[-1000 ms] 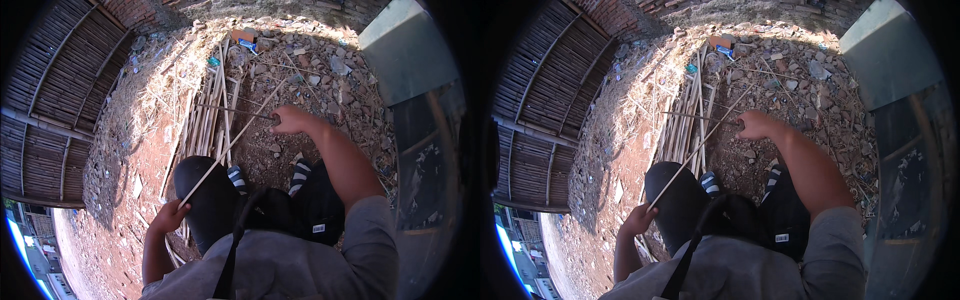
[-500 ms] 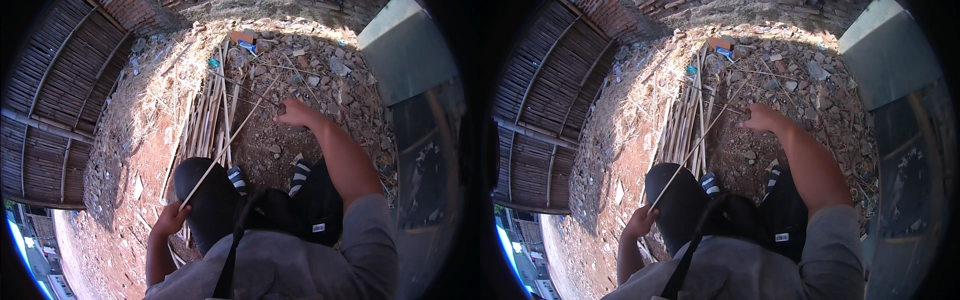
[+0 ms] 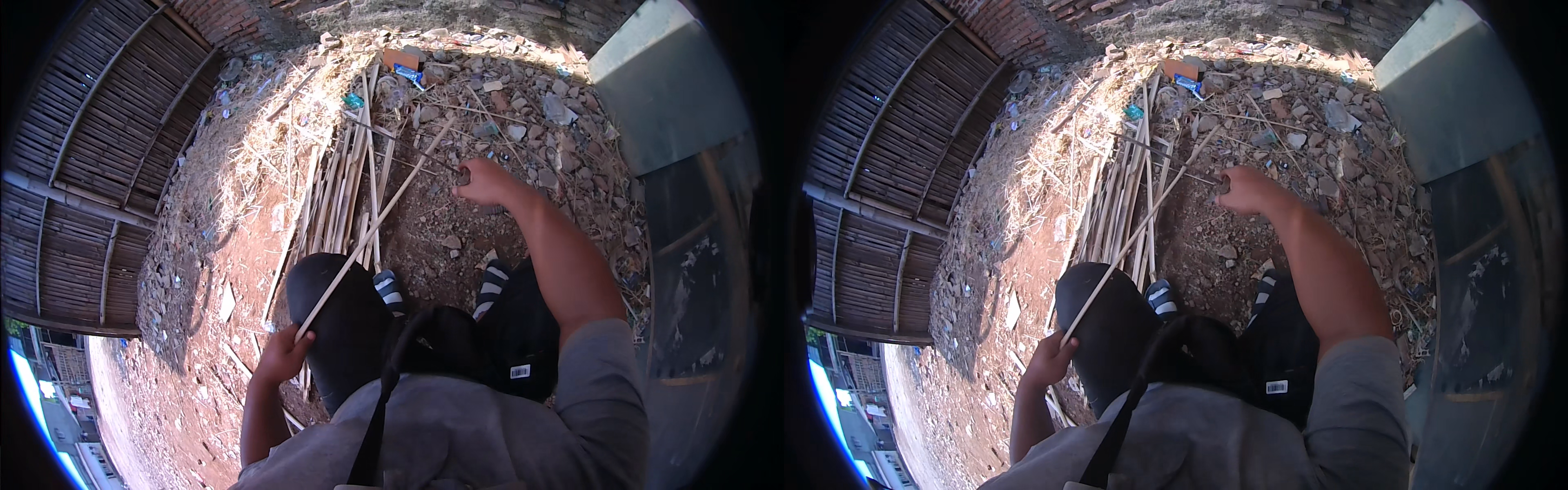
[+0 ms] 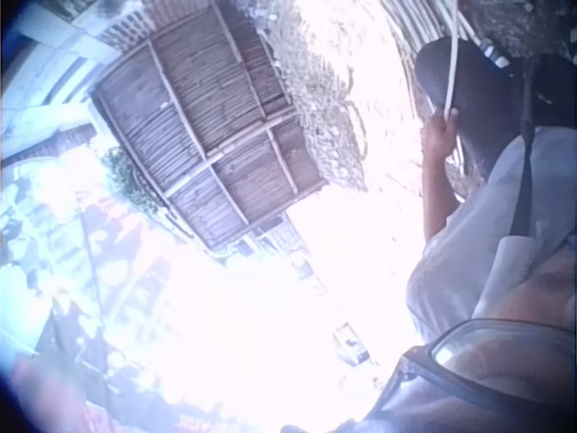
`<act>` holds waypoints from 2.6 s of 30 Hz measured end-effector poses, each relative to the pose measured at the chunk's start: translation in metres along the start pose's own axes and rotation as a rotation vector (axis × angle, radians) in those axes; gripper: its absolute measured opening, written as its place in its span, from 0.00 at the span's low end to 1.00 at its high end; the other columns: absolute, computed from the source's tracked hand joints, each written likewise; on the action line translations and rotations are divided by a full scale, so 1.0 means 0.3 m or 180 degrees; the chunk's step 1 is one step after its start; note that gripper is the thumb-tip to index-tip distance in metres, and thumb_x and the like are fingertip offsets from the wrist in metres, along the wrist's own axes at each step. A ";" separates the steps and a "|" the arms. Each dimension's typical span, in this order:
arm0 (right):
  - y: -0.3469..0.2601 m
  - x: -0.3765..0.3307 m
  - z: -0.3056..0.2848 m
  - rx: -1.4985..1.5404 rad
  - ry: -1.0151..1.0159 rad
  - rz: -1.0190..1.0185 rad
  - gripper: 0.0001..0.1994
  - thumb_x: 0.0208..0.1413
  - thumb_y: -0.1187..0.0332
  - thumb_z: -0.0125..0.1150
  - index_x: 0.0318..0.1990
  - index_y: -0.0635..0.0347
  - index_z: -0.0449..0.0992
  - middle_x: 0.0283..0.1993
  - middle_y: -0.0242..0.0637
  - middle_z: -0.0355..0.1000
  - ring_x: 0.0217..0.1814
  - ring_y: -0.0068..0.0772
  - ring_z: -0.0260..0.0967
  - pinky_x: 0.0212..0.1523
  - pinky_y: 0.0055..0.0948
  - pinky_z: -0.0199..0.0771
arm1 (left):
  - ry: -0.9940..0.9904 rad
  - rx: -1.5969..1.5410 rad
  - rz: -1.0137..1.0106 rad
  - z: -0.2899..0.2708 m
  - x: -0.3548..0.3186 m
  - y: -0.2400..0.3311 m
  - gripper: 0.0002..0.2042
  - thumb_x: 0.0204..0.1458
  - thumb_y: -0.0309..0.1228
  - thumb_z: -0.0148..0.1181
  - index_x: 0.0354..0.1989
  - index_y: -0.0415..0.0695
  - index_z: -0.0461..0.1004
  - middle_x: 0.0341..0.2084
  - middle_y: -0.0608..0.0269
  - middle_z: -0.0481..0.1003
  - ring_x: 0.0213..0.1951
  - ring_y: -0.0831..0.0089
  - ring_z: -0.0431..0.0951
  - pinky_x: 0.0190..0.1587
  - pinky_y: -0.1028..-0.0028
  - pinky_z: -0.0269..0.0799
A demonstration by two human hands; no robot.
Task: The person sits on the ground and uses a machete to split long bamboo poles into thin strips. They hold the pole with their left hand and repeatedly strike it with the machete in their right hand to separate the sections.
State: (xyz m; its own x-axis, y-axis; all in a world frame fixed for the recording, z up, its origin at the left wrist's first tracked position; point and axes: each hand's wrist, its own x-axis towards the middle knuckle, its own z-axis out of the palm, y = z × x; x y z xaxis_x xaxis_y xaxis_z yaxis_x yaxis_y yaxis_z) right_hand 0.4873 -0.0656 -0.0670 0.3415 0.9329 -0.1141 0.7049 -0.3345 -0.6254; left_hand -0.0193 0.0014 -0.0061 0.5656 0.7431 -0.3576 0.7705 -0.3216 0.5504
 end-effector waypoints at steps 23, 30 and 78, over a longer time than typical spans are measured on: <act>-0.160 -0.047 0.031 -0.0290 -0.1036 -0.0592 0.26 0.48 0.54 0.71 0.51 0.62 0.79 0.44 0.46 0.80 0.46 0.49 0.78 0.48 0.43 0.76 | 0.0035 0.0076 0.0054 -0.003 -0.019 -0.003 0.20 0.62 0.44 0.58 0.32 0.36 0.73 0.20 0.50 0.74 0.25 0.62 0.75 0.31 0.62 0.69; -0.016 -0.019 0.059 -0.0208 -0.0398 -0.0358 0.26 0.48 0.55 0.71 0.52 0.60 0.78 0.44 0.48 0.79 0.48 0.51 0.78 0.49 0.44 0.76 | -0.0001 0.0250 -0.0016 -0.019 0.000 0.074 0.20 0.62 0.45 0.58 0.31 0.36 0.73 0.20 0.48 0.73 0.25 0.58 0.76 0.31 0.60 0.68; -0.146 -0.029 0.039 -0.0503 -0.1335 -0.0464 0.28 0.49 0.55 0.70 0.55 0.63 0.77 0.46 0.51 0.78 0.49 0.50 0.77 0.51 0.44 0.76 | -0.0157 0.0086 -0.0069 -0.026 -0.003 0.021 0.19 0.62 0.43 0.59 0.32 0.36 0.72 0.21 0.49 0.73 0.26 0.64 0.73 0.33 0.62 0.69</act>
State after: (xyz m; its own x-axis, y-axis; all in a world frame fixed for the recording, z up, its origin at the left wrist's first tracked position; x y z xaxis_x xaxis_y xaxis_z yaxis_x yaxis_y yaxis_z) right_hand 0.4461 -0.0576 -0.0475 -0.0258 0.9340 -0.3562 0.8239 -0.1819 -0.5367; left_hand -0.0172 0.0032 0.0035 0.5619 0.7205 -0.4064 0.7901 -0.3219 0.5217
